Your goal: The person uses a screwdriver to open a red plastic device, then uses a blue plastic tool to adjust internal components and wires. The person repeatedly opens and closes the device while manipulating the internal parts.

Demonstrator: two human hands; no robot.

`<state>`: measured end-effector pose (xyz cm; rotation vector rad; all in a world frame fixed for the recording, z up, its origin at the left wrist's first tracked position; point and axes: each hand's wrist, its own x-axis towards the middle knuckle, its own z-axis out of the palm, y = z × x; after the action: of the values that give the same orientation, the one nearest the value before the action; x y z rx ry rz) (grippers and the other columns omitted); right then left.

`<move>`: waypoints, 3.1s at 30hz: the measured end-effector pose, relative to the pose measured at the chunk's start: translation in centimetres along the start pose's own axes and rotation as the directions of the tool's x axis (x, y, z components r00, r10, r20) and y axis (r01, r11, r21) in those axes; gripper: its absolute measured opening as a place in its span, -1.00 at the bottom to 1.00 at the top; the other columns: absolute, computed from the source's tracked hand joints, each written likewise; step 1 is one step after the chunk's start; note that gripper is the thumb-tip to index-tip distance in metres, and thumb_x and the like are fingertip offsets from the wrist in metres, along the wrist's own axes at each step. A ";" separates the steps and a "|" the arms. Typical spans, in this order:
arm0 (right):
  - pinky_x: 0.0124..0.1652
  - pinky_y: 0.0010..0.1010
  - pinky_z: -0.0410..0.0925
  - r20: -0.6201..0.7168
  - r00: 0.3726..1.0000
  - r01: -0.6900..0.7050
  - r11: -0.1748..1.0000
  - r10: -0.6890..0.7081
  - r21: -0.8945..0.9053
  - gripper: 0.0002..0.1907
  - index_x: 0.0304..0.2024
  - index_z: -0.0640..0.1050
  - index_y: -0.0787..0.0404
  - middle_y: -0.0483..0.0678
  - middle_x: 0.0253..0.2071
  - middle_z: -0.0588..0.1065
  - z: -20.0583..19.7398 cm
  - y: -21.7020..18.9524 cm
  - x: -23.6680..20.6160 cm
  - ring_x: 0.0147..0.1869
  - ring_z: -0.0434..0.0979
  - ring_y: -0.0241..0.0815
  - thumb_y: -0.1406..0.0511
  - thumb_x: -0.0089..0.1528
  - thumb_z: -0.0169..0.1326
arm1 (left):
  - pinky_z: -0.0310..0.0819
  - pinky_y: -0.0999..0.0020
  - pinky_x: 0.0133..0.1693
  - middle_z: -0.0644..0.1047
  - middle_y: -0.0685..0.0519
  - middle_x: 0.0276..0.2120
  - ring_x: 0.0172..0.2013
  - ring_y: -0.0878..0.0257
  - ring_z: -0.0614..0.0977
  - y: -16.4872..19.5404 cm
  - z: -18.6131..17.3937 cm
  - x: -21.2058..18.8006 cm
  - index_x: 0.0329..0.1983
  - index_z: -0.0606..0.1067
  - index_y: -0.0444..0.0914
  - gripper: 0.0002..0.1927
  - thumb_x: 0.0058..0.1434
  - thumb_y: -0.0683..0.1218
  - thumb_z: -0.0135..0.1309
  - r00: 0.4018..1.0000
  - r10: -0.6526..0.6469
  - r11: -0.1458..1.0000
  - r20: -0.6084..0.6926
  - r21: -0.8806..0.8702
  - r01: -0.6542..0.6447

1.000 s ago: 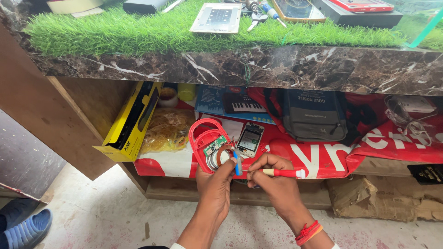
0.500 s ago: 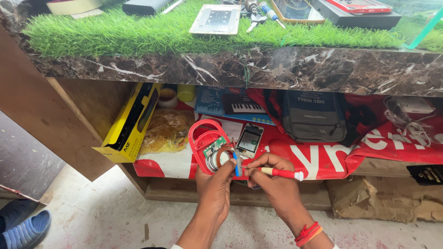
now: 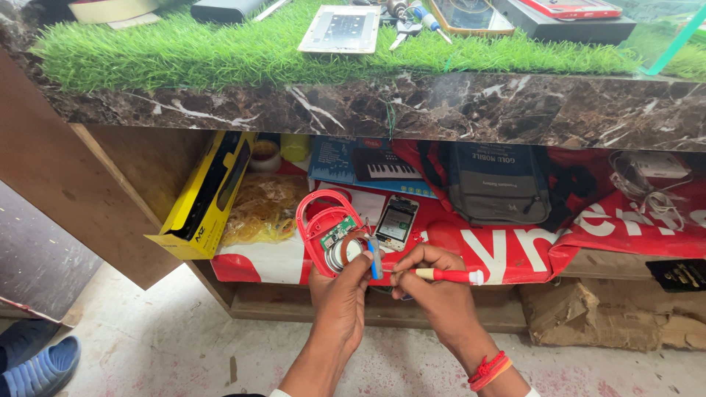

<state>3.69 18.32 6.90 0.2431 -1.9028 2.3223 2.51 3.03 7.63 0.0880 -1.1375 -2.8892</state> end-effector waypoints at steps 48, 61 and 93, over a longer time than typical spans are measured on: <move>-0.35 -0.45 0.51 -0.027 1.000 -0.009 1.000 0.009 -0.009 -0.96 -0.35 0.55 0.39 0.01 -0.43 0.58 0.0 0.0 -0.1 -0.41 0.61 -0.24 0.54 0.14 0.10 | 0.61 0.23 -0.09 0.61 -0.07 -0.15 -0.17 0.15 0.68 0.5 0.4 -0.3 0.03 0.47 -0.33 -0.61 0.10 -0.34 0.11 1.000 -0.001 0.999 0.015 -0.032 0.002; -0.35 -0.45 0.49 -0.016 1.000 -0.018 1.000 0.018 0.003 -0.96 -0.33 0.56 0.38 0.01 -0.39 0.59 -0.1 0.4 0.0 -0.40 0.59 -0.25 0.51 0.15 0.12 | 0.60 0.25 -0.07 0.60 -0.02 -0.13 -0.14 0.20 0.66 0.3 0.3 -0.2 0.04 0.46 -0.31 -0.60 0.10 -0.34 0.12 1.000 0.002 0.999 0.010 -0.043 -0.001; -0.34 -0.44 0.51 0.018 1.000 0.007 0.999 -0.008 0.051 -0.96 -0.34 0.54 0.38 0.01 -0.39 0.58 0.1 -0.1 0.0 -0.38 0.60 -0.26 0.53 0.16 0.10 | 0.58 0.27 -0.10 0.60 -0.01 -0.14 -0.16 0.23 0.65 0.5 0.4 -0.3 0.03 0.48 -0.31 -0.62 0.11 -0.32 0.14 1.000 0.005 1.000 0.011 -0.012 -0.005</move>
<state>3.71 18.19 6.99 0.2775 -1.8495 2.3736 2.82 2.98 8.28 0.0691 -1.1199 -2.8953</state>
